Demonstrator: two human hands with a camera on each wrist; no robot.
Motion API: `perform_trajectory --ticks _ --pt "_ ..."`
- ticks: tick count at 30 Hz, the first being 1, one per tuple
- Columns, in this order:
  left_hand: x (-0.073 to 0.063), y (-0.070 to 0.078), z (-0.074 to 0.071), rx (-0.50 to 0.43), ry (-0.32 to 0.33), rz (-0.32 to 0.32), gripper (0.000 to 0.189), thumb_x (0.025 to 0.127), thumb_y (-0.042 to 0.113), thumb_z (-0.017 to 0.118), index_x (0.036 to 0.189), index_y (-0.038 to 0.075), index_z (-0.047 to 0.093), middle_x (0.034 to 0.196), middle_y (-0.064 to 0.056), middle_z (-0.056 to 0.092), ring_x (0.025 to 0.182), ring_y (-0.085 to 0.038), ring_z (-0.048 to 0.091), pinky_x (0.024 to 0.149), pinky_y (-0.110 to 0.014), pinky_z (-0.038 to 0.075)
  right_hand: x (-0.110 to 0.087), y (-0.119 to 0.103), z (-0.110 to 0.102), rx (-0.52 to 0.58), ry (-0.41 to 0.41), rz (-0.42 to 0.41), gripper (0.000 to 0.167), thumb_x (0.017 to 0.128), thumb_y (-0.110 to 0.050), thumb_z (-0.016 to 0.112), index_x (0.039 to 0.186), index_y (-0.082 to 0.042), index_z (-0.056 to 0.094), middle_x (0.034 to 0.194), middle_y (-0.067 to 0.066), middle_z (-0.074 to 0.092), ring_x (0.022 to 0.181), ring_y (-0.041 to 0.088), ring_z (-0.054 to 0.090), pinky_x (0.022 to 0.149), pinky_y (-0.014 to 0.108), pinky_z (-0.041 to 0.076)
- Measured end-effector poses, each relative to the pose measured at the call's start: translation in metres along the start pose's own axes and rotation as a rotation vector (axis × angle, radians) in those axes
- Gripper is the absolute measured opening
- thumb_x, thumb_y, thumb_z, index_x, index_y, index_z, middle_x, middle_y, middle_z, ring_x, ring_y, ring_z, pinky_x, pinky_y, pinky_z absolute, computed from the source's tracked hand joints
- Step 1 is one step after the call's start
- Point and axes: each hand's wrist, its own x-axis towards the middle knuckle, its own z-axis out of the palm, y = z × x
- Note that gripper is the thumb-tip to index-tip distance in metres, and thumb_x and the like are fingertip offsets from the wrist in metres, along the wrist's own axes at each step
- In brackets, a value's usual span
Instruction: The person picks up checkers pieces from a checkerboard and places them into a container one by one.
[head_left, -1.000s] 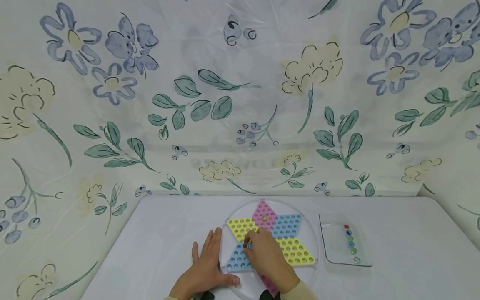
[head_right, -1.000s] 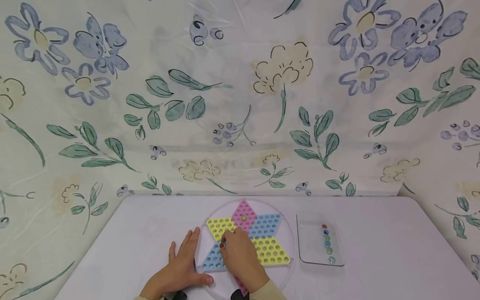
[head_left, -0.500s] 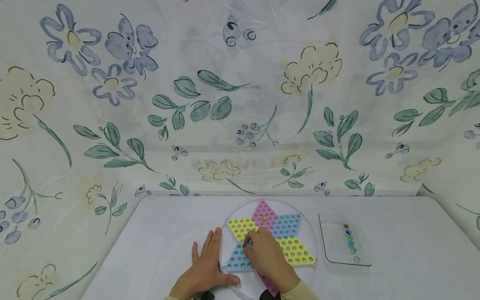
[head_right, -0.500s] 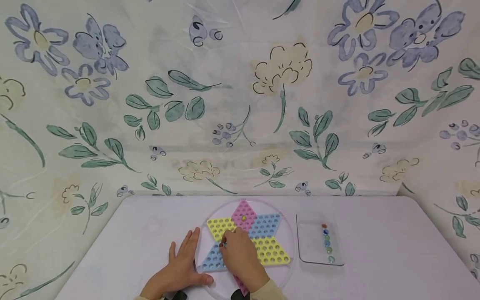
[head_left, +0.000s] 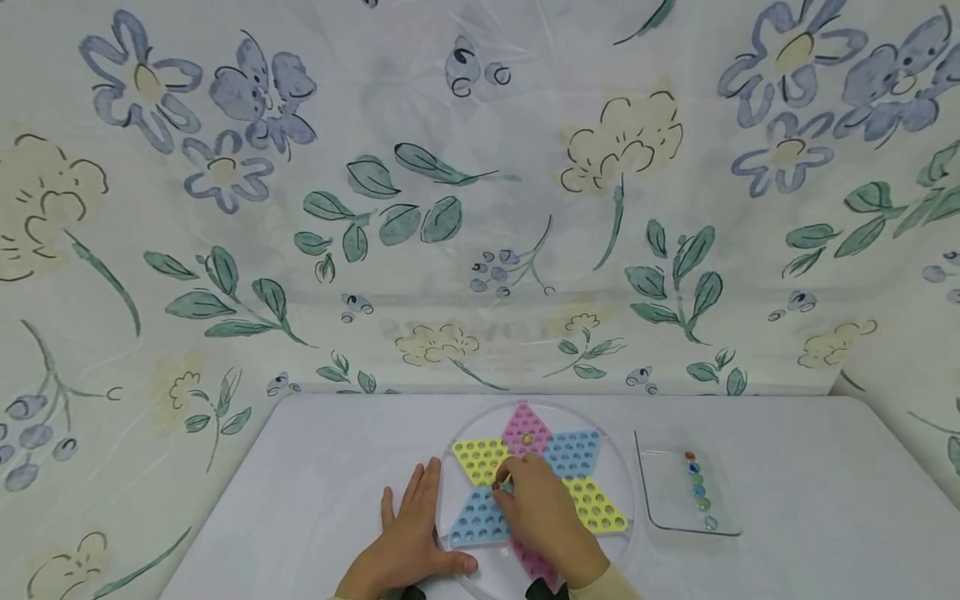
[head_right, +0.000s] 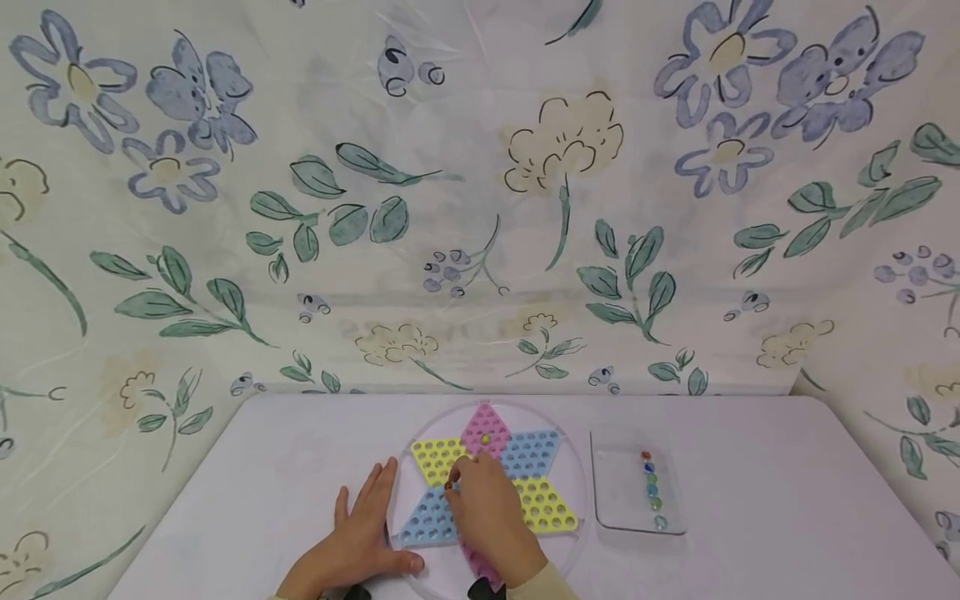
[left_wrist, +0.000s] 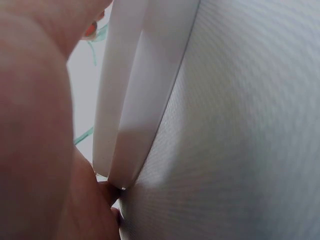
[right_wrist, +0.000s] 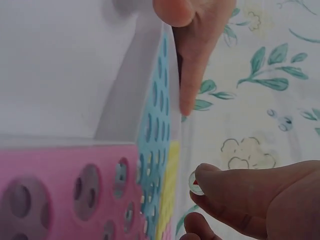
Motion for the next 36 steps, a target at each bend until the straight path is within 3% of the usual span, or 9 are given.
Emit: perform_trajectory --ticks 13,21,36 --pt "-0.001 0.001 0.000 0.026 -0.025 -0.062 0.145 0.060 0.066 0.087 0.158 -0.006 0.007 0.165 -0.026 0.011 0.152 -0.045 0.000 0.109 -0.072 -0.014 -0.004 -0.001 -0.015 -0.002 0.049 -0.011 0.009 0.090 -0.015 0.074 0.096 -0.011 0.068 0.091 0.002 0.060 0.081 0.015 0.057 0.067 0.031 0.050" --pt "0.000 0.000 -0.001 0.023 -0.019 -0.067 0.145 0.060 0.066 0.087 0.158 -0.006 0.007 0.165 -0.026 0.012 0.152 -0.044 0.001 0.109 -0.072 -0.014 -0.004 0.004 -0.022 -0.030 0.087 0.008 0.010 0.088 -0.016 0.076 0.092 -0.011 0.068 0.086 0.001 0.058 0.074 0.012 0.054 0.062 0.028 0.047" --pt "0.002 0.002 0.000 0.008 -0.034 -0.072 0.147 0.060 0.067 0.087 0.158 -0.006 0.006 0.164 -0.027 0.011 0.152 -0.045 -0.001 0.109 -0.071 -0.016 -0.007 0.011 -0.043 0.045 0.123 0.046 0.013 0.091 -0.015 0.074 0.101 -0.008 0.070 0.090 0.005 0.060 0.074 0.013 0.055 0.061 0.028 0.047"
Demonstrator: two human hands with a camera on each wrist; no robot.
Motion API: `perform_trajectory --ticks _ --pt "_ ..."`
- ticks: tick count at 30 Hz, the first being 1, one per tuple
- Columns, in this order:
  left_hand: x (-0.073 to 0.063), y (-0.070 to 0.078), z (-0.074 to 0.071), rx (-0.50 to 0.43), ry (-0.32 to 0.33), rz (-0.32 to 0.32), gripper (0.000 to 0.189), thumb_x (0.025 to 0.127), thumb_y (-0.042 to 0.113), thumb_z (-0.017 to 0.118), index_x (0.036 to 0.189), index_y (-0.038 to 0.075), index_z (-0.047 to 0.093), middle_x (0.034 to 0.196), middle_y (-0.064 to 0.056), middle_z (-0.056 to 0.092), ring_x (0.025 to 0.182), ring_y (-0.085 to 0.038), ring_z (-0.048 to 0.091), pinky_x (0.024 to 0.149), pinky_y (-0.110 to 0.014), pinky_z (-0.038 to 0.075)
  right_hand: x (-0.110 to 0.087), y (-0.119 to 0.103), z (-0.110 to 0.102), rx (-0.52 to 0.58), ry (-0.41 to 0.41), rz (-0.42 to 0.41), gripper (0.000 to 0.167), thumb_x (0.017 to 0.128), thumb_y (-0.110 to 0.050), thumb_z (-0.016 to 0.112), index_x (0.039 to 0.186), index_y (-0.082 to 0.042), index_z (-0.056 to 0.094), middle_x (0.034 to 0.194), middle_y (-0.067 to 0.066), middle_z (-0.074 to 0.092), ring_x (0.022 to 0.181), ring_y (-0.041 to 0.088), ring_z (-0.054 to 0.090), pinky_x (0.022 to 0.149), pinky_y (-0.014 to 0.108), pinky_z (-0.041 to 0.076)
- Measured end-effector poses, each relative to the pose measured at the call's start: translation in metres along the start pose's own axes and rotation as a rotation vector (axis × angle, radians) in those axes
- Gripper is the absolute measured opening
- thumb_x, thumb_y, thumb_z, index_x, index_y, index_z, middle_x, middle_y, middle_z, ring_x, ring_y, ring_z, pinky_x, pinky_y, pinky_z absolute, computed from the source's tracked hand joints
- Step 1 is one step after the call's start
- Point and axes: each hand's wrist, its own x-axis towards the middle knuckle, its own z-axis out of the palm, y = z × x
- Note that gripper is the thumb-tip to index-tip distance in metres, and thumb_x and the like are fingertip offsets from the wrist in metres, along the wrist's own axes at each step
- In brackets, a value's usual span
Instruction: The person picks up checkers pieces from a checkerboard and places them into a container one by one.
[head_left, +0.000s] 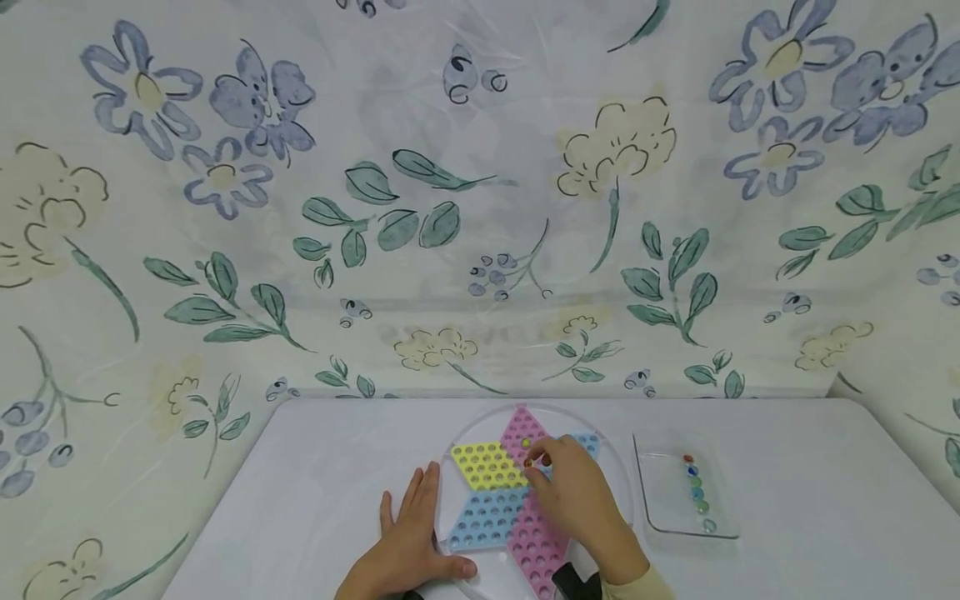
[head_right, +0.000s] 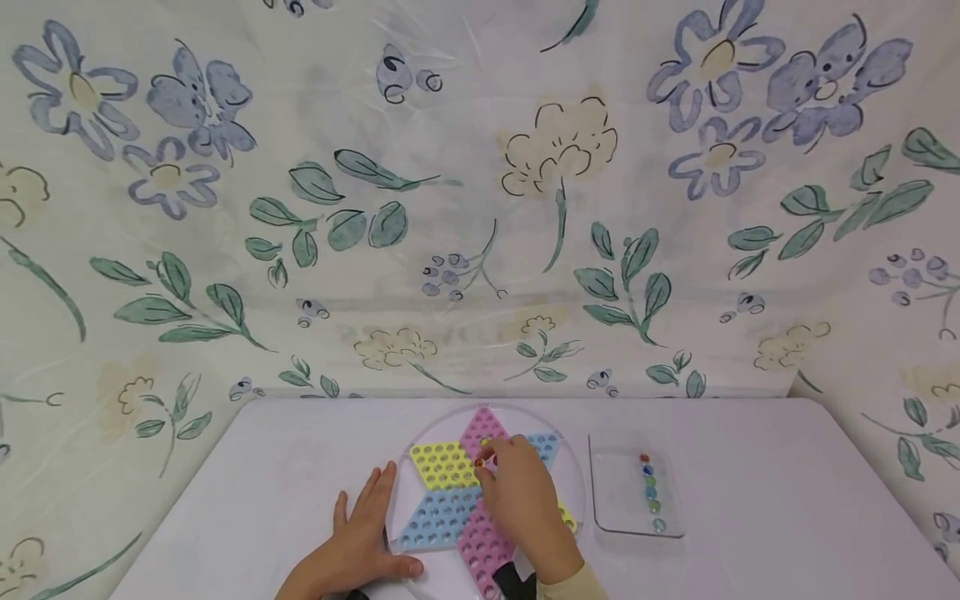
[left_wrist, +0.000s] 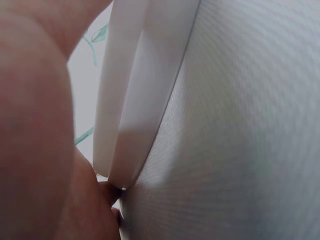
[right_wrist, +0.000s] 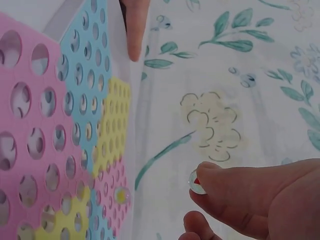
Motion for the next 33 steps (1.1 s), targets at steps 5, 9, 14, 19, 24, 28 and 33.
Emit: perform_trajectory --ticks 5,9,14,19,24,28,33 --pt "-0.001 0.001 0.001 -0.004 0.001 0.001 0.147 0.059 0.066 0.087 0.158 -0.005 0.006 0.165 -0.026 0.011 0.152 -0.045 -0.001 0.110 -0.071 -0.016 -0.001 0.006 -0.006 0.048 0.004 -0.016 0.012 0.092 -0.013 0.073 0.102 -0.008 0.070 0.088 0.003 0.058 0.070 0.012 0.050 0.058 0.026 0.043" --pt "-0.001 0.002 0.001 -0.007 0.000 0.005 0.147 0.060 0.065 0.088 0.158 -0.006 0.005 0.165 -0.026 0.011 0.152 -0.045 -0.001 0.110 -0.071 -0.016 -0.003 0.008 -0.010 0.045 0.007 -0.005 0.010 0.092 -0.013 0.073 0.100 -0.008 0.070 0.088 0.003 0.059 0.072 0.012 0.051 0.061 0.027 0.044" --pt "-0.001 0.000 0.002 -0.003 0.002 0.017 0.146 0.060 0.065 0.087 0.158 -0.005 0.005 0.165 -0.026 0.010 0.152 -0.044 -0.001 0.109 -0.070 -0.016 -0.007 0.014 -0.014 0.017 0.025 0.020 0.010 0.091 -0.014 0.074 0.098 -0.009 0.069 0.087 0.001 0.058 0.074 0.012 0.052 0.064 0.029 0.046" --pt "-0.001 -0.003 0.001 -0.009 0.013 0.036 0.146 0.061 0.064 0.088 0.159 -0.005 0.004 0.165 -0.026 0.009 0.152 -0.044 -0.002 0.109 -0.070 -0.017 -0.009 0.018 -0.018 0.022 0.049 0.017 0.008 0.091 -0.013 0.074 0.097 -0.010 0.070 0.087 0.001 0.059 0.076 0.012 0.053 0.065 0.031 0.047" --pt "0.000 -0.002 0.001 -0.012 0.010 0.037 0.146 0.061 0.063 0.088 0.158 -0.006 0.004 0.165 -0.026 0.009 0.152 -0.044 -0.002 0.109 -0.070 -0.017 -0.011 0.021 -0.023 0.032 0.040 0.065 0.007 0.092 -0.013 0.073 0.098 -0.009 0.071 0.089 0.003 0.060 0.078 0.015 0.055 0.067 0.032 0.048" --pt "-0.001 -0.001 0.000 -0.023 0.003 0.035 0.146 0.061 0.063 0.088 0.158 -0.006 0.003 0.165 -0.027 0.008 0.152 -0.044 -0.003 0.109 -0.070 -0.018 -0.011 0.023 -0.029 0.020 0.036 0.087 0.008 0.093 -0.013 0.072 0.099 -0.008 0.071 0.090 0.003 0.060 0.079 0.016 0.055 0.069 0.034 0.049" --pt "-0.001 0.000 -0.001 -0.024 -0.001 0.031 0.146 0.061 0.062 0.088 0.158 -0.006 0.003 0.165 -0.028 0.008 0.152 -0.045 -0.004 0.108 -0.070 -0.018 -0.011 0.026 -0.037 0.004 0.034 0.124 0.009 0.093 -0.013 0.072 0.100 -0.008 0.071 0.090 0.003 0.060 0.079 0.017 0.055 0.070 0.035 0.048"
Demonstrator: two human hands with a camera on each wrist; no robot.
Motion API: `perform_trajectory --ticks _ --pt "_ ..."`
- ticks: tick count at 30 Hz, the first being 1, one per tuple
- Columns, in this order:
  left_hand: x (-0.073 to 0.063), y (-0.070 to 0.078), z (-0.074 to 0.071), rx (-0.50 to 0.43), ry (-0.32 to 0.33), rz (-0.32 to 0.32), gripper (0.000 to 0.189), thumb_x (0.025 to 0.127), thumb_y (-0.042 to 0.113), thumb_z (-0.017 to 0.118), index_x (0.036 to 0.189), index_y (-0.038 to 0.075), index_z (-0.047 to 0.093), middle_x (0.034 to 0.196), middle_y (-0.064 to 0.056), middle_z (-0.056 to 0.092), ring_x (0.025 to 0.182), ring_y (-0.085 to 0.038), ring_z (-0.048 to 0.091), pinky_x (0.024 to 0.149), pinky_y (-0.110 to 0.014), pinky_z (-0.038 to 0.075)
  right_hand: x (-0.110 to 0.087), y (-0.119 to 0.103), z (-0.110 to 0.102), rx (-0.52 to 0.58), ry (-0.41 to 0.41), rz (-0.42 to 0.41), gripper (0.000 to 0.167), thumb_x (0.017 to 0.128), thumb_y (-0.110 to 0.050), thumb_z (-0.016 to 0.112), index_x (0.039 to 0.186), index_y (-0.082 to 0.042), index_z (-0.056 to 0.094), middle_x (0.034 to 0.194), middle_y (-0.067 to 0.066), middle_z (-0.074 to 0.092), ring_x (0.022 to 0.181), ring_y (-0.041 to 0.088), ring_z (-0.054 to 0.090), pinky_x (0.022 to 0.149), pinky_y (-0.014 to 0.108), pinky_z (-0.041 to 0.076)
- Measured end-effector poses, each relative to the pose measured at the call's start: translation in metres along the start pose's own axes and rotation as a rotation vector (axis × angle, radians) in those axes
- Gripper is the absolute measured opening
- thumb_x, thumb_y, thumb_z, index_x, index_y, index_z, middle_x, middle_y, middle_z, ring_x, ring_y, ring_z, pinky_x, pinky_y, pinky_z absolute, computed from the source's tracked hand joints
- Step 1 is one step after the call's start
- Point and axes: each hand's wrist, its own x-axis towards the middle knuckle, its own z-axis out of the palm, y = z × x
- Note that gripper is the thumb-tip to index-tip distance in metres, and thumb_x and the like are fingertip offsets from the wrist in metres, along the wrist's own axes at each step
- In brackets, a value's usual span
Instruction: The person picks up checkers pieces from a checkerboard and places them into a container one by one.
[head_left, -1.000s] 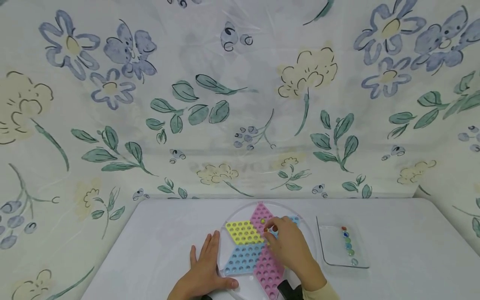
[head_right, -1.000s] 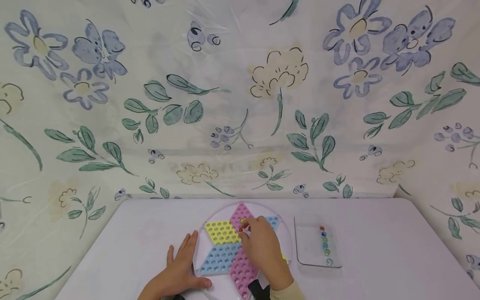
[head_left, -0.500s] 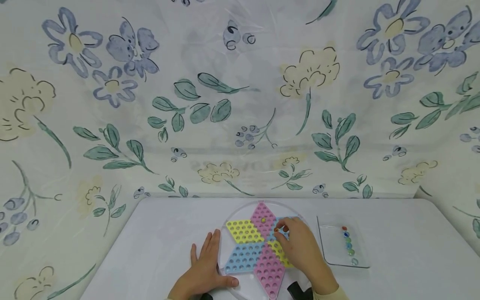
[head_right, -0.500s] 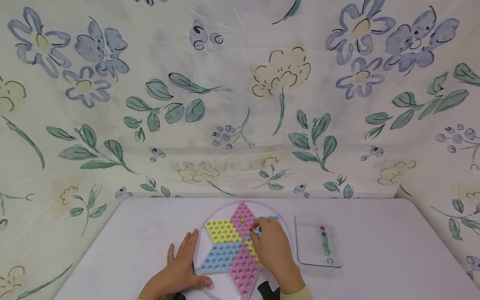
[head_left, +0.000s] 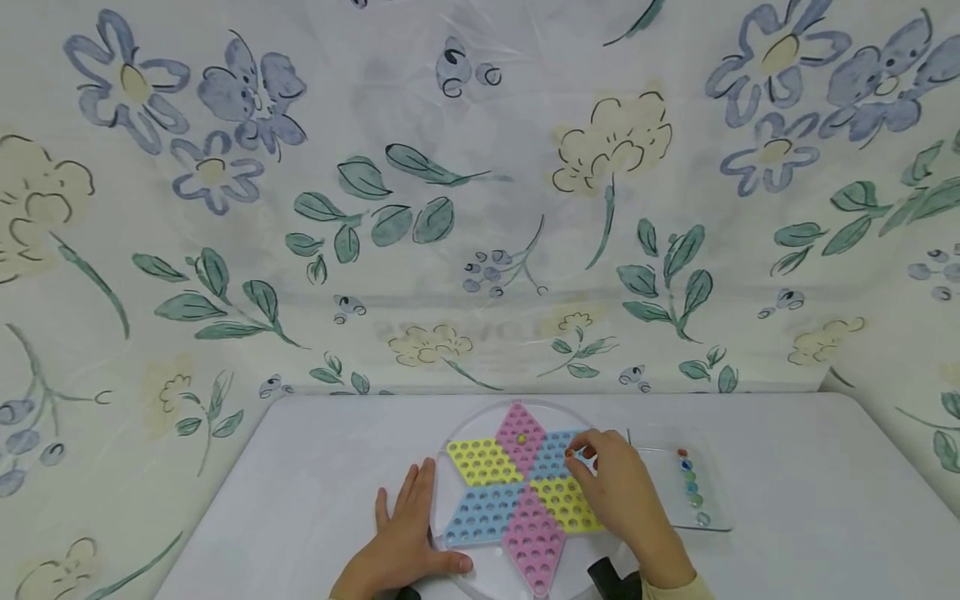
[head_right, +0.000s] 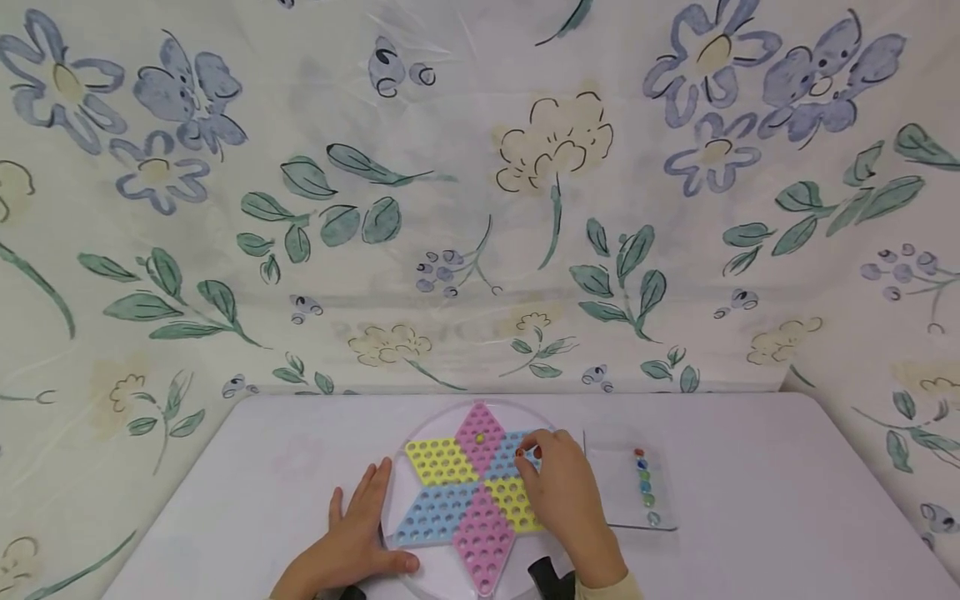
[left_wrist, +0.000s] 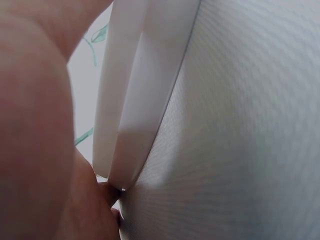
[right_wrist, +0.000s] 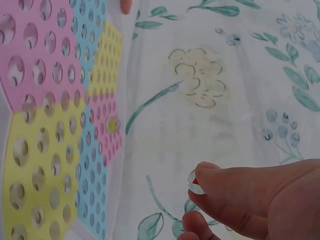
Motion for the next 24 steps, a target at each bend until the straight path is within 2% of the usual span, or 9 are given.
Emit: perform_trajectory --ticks 14,24 --pt "0.001 -0.003 0.002 0.012 -0.004 -0.032 0.148 0.060 0.066 0.087 0.159 -0.005 0.003 0.165 -0.027 0.008 0.152 -0.044 -0.003 0.109 -0.070 -0.018 0.000 0.017 -0.015 -0.012 0.010 0.040 0.012 0.095 -0.014 0.069 0.104 -0.006 0.070 0.092 0.005 0.060 0.080 0.018 0.055 0.069 0.035 0.048" --pt "0.002 -0.003 0.002 0.007 0.009 -0.005 0.147 0.060 0.063 0.088 0.158 -0.005 0.004 0.165 -0.026 0.008 0.152 -0.043 -0.003 0.109 -0.070 -0.017 0.004 0.026 -0.028 -0.034 0.019 0.073 0.017 0.095 -0.014 0.069 0.107 -0.003 0.070 0.093 0.007 0.062 0.081 0.021 0.055 0.070 0.038 0.047"
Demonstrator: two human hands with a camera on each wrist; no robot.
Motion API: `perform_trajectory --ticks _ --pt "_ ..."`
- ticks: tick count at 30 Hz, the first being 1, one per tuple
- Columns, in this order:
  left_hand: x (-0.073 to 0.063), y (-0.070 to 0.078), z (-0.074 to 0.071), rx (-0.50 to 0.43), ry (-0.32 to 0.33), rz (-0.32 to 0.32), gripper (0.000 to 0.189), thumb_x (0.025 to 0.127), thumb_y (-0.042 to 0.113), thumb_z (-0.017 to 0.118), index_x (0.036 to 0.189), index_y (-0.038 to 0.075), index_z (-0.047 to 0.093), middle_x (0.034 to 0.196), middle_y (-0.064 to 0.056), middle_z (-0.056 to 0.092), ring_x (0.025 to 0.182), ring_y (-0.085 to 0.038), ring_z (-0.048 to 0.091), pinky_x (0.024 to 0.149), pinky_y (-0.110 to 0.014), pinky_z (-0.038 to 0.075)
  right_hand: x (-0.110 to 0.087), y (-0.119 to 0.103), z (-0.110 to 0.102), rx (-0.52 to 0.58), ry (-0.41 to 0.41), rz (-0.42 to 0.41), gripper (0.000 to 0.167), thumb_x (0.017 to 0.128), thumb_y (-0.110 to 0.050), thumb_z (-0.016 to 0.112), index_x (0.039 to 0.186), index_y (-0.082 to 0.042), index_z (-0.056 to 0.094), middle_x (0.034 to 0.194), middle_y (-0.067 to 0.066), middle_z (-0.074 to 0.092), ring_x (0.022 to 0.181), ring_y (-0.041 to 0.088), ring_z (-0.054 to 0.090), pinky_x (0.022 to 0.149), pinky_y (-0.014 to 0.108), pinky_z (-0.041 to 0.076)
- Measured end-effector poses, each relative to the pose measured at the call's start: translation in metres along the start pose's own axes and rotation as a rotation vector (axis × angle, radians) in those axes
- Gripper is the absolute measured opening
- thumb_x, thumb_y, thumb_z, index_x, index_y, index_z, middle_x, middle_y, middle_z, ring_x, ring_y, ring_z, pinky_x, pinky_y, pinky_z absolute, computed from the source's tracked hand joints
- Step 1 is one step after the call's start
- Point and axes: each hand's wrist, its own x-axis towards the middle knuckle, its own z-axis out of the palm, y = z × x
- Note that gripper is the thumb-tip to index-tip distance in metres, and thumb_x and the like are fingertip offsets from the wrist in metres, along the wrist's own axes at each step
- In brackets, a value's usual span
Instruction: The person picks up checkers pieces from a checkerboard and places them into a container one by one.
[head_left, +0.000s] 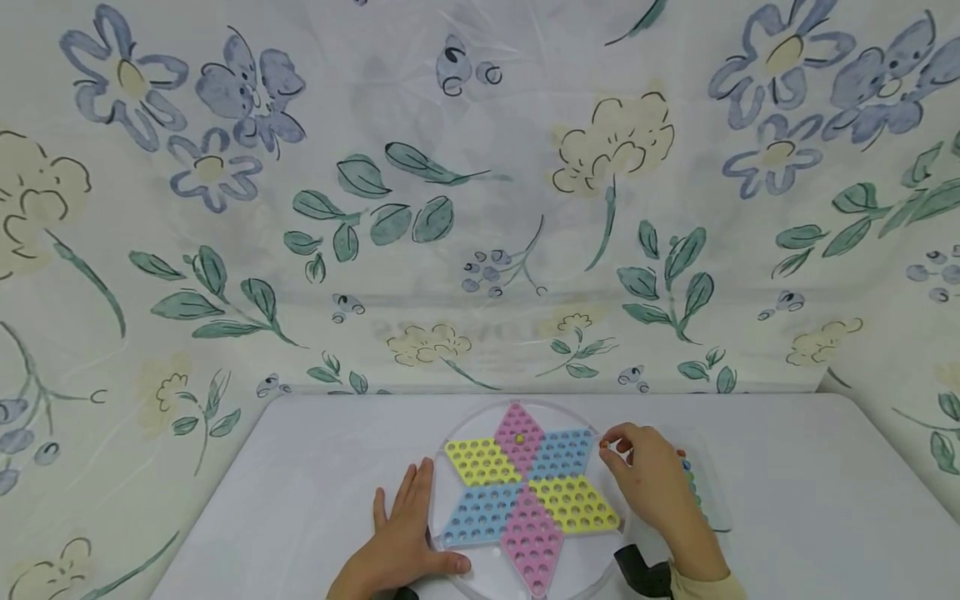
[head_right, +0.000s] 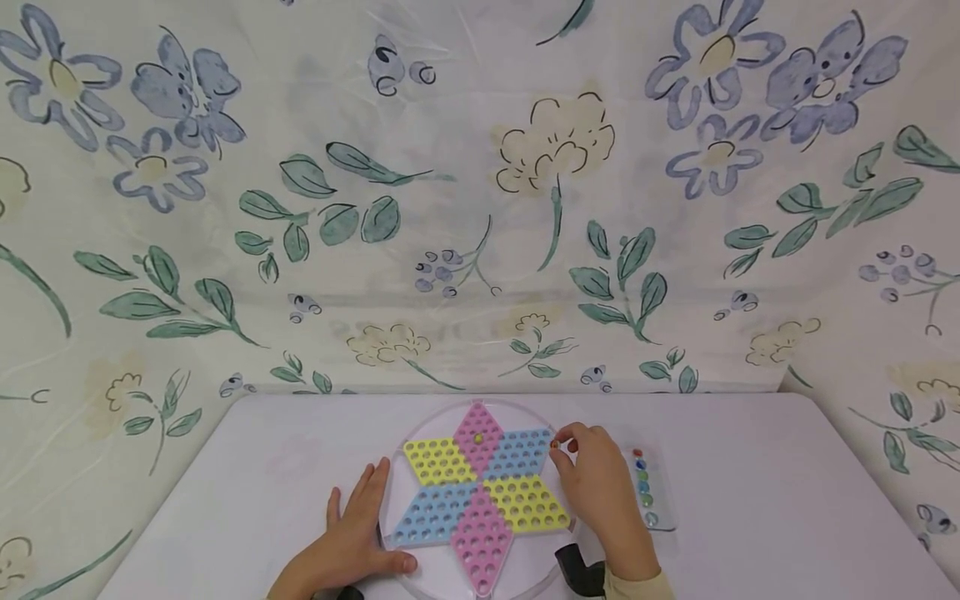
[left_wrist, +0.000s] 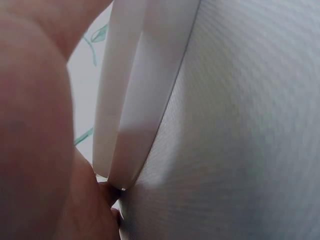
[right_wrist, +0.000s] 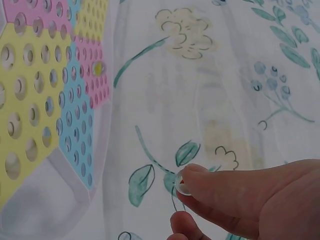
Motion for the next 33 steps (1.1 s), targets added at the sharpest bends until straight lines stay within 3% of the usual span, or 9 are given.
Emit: perform_trajectory --ticks 9,22,33 --pt "0.000 0.000 0.001 0.001 -0.001 -0.002 0.147 0.060 0.064 0.088 0.158 -0.006 0.004 0.165 -0.026 0.008 0.152 -0.044 -0.003 0.109 -0.071 -0.017 0.002 0.006 -0.005 -0.020 0.008 0.052 0.018 0.094 -0.013 0.069 0.108 -0.001 0.070 0.091 0.009 0.061 0.081 0.022 0.055 0.069 0.037 0.051" --pt "0.000 0.002 0.000 0.004 0.004 0.000 0.146 0.060 0.063 0.088 0.158 -0.007 0.005 0.165 -0.027 0.010 0.152 -0.044 -0.001 0.109 -0.070 -0.016 0.002 0.018 -0.010 -0.044 0.024 0.003 0.019 0.093 -0.010 0.068 0.107 0.003 0.069 0.089 0.010 0.063 0.082 0.024 0.060 0.069 0.042 0.053" --pt "0.000 0.001 0.000 0.013 0.008 0.003 0.145 0.060 0.064 0.088 0.158 -0.007 0.006 0.165 -0.027 0.010 0.152 -0.044 -0.001 0.109 -0.071 -0.015 0.003 0.025 -0.016 -0.064 0.001 0.068 0.020 0.095 -0.012 0.066 0.108 0.004 0.068 0.091 0.011 0.065 0.083 0.026 0.062 0.065 0.040 0.054"
